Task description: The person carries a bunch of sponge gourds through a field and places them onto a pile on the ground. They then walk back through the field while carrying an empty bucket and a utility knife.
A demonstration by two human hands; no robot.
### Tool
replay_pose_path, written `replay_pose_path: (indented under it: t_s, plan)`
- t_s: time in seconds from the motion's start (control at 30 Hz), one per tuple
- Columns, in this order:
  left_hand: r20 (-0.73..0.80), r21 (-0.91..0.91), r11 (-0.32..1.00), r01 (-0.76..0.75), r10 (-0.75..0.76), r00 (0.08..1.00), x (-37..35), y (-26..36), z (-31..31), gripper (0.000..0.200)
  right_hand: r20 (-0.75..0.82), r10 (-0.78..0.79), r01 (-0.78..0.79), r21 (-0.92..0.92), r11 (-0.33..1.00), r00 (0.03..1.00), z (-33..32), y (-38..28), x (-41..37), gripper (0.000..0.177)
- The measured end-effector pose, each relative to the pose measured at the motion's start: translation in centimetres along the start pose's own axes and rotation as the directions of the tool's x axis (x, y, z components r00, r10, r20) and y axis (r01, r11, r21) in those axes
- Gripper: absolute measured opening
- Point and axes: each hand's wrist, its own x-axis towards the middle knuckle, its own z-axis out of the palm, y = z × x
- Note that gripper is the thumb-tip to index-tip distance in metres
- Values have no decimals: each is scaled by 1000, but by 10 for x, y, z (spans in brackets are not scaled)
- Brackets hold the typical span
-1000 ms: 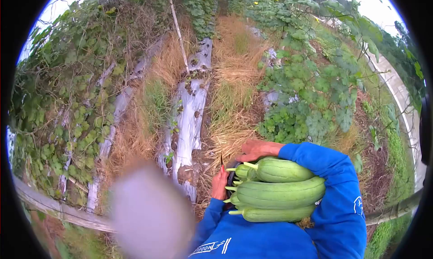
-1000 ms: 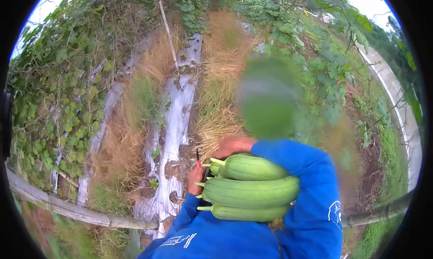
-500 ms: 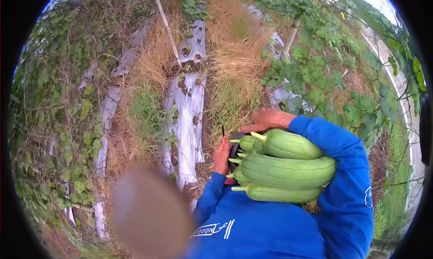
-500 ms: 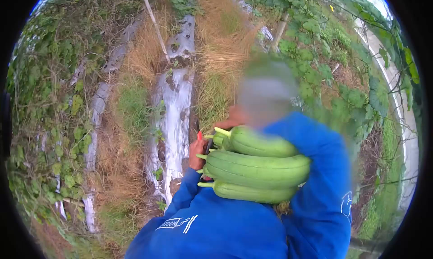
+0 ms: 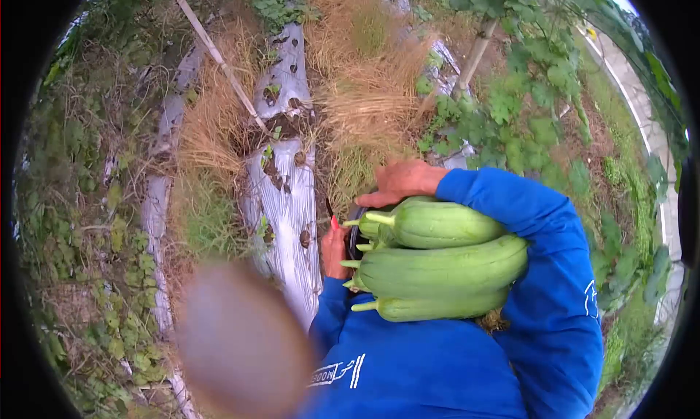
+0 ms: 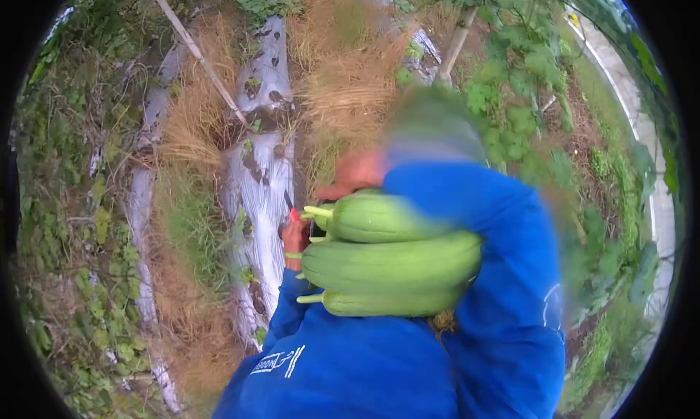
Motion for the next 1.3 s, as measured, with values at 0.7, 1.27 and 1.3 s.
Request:
replay_pose_path:
  t_s: [0.7, 1.27, 1.3]
  plan:
    - [264, -560, 637, 529, -468, 843, 463, -21, 199, 28, -193, -136, 196, 339, 920, 972, -306, 298, 220, 99]
    - [329, -640, 516, 569, -485, 810, 888, -43, 330, 22, -39, 146, -145, 30, 989, 989, -616, 545, 480, 102]
    - [277, -640, 535, 552, -509, 815, 909, -48, 338, 23, -58, 136, -134, 24, 991, 989, -635, 552, 491, 103]
